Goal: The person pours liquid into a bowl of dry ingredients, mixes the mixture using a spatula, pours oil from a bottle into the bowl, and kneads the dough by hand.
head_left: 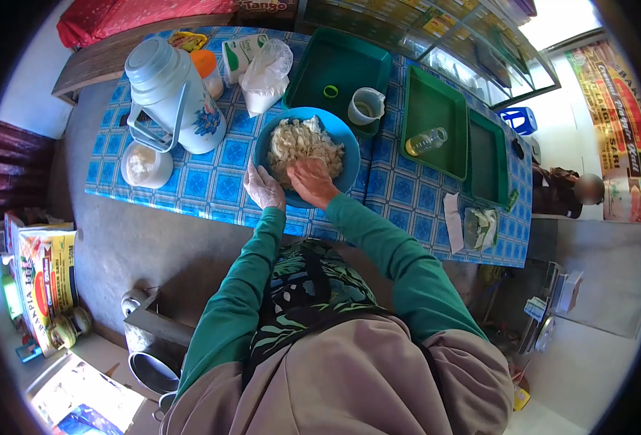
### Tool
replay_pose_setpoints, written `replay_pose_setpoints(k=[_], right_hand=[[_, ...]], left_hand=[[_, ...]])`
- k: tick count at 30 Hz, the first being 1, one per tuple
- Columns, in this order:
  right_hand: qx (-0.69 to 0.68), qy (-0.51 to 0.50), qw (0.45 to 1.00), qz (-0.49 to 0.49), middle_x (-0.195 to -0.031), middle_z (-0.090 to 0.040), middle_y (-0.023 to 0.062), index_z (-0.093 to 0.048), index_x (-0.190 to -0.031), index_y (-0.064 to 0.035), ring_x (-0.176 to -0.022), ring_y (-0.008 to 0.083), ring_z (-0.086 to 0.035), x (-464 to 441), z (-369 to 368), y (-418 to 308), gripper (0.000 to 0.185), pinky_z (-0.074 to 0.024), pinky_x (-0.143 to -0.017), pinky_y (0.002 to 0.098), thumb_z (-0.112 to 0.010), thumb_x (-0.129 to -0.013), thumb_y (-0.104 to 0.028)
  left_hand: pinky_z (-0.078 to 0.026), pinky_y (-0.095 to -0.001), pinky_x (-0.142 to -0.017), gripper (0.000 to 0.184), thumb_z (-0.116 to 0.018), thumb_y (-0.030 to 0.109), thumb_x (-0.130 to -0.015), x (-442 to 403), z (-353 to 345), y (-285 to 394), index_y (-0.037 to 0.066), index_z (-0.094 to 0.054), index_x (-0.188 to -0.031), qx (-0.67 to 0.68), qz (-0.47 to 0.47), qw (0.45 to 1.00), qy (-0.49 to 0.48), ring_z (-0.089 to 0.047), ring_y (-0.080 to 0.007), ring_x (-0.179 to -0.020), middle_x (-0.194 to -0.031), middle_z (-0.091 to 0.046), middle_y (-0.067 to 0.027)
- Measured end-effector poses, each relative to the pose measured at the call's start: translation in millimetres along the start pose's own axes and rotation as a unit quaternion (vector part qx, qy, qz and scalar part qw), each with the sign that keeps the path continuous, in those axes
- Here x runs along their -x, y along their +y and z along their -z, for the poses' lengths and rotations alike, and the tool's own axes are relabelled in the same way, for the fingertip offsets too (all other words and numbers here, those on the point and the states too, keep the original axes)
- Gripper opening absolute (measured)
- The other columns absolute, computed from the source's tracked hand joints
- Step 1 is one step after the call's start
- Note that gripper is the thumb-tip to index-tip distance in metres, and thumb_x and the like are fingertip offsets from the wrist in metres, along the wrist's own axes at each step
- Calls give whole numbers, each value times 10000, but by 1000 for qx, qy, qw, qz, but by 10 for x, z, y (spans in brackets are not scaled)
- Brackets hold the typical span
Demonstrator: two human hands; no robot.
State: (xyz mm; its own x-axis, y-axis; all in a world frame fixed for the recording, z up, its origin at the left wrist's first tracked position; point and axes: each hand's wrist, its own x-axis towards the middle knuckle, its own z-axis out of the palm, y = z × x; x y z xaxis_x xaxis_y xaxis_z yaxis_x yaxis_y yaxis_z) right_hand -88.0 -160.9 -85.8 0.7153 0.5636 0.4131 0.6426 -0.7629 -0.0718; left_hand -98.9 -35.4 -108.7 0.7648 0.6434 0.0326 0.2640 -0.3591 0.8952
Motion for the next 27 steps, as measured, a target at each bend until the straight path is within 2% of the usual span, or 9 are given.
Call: replay_pose_setpoints(k=[5, 7, 8, 10, 11, 14, 18, 23, 27], right_hand=[[-117, -118, 985, -41, -910, -560, 89, -590, -947, -85, -901, 291, -548, 152, 478, 179, 159, -398, -786, 452, -554, -842, -199], [-52, -339, 932, -117, -868, -595, 109, -606, -907, -71, -834, 306, -580, -132, 1050, 134, 143, -404, -698, 460, -557, -834, -183], [-54, -341, 930, -124, -868, -595, 109, -606, -907, -71, -834, 306, -580, -128, 1093, 163, 143, -404, -698, 460, -557, -834, -183], [-1, -111, 985, -135, -781, -637, 127, -626, -760, -63, -744, 317, -626, -143, 1124, 184, 129, -437, -635, 477, -579, -804, -175], [-47, -92, 980, -171, -735, -642, 155, -624, -712, -51, -701, 350, -642, -384, 1311, 41, 123, -470, -615, 485, -596, -782, -149], [-28, -184, 959, -214, -747, -642, 154, -620, -700, -46, -742, 357, -645, -210, 551, -133, 139, -491, -656, 479, -584, -786, -149], [-11, -182, 954, -239, -762, -651, 155, -631, -726, -40, -756, 359, -649, -98, 367, -249, 144, -486, -652, 489, -560, -794, -145], [-8, -262, 926, -273, -723, -647, 165, -660, -790, -50, -724, 359, -655, -87, 1054, -24, 133, -499, -604, 477, -570, -772, -147], [30, -231, 928, -292, -741, -652, 170, -652, -799, -56, -724, 359, -654, -420, 1533, 196, 145, -503, -598, 475, -551, -798, -159]], left_hand=[[-424, -388, -937, 384, -459, 159, -978, -74, 35, 60, -35, -487, -1308, 9, 3, 1000, -30, -521, -347, -1089, -1223, -520, -231], [-429, -376, -938, 377, -451, 146, -978, -101, 79, 72, -42, -486, -1303, 5, -14, 998, -53, -520, -338, -1103, -1242, -515, -229], [-429, -376, -938, 377, -451, 146, -978, -110, 69, 31, -42, -486, -1303, 3, -14, 998, -60, -520, -338, -1103, -1242, -515, -229], [-432, -380, -935, 378, -451, 136, -975, -143, 50, -51, -51, -480, -1302, -16, -16, 996, -85, -520, -341, -1109, -1246, -513, -229], [-433, -400, -935, 388, -454, 138, -972, -136, 64, -41, -55, -471, -1308, -3, -15, 995, -95, -519, -358, -1107, -1238, -513, -243], [-425, -422, -941, 392, -456, 144, -971, -119, 57, -51, -42, -472, -1315, -17, 1, 994, -104, -511, -382, -1115, -1227, -510, -264], [-411, -441, -948, 420, -446, 164, -976, -119, 79, -77, -10, -439, -1359, -1, -23, 993, -114, -502, -405, -1114, -1229, -499, -283], [-412, -436, -925, 429, -427, 185, -986, -138, 44, -136, 14, -425, -1379, 4, -22, 993, -113, -515, -392, -1073, -1183, -518, -270], [-407, -439, -936, 421, -432, 192, -984, -117, 95, -32, 31, -440, -1373, -22, -11, 994, -108, -513, -398, -1084, -1199, -516, -267]])
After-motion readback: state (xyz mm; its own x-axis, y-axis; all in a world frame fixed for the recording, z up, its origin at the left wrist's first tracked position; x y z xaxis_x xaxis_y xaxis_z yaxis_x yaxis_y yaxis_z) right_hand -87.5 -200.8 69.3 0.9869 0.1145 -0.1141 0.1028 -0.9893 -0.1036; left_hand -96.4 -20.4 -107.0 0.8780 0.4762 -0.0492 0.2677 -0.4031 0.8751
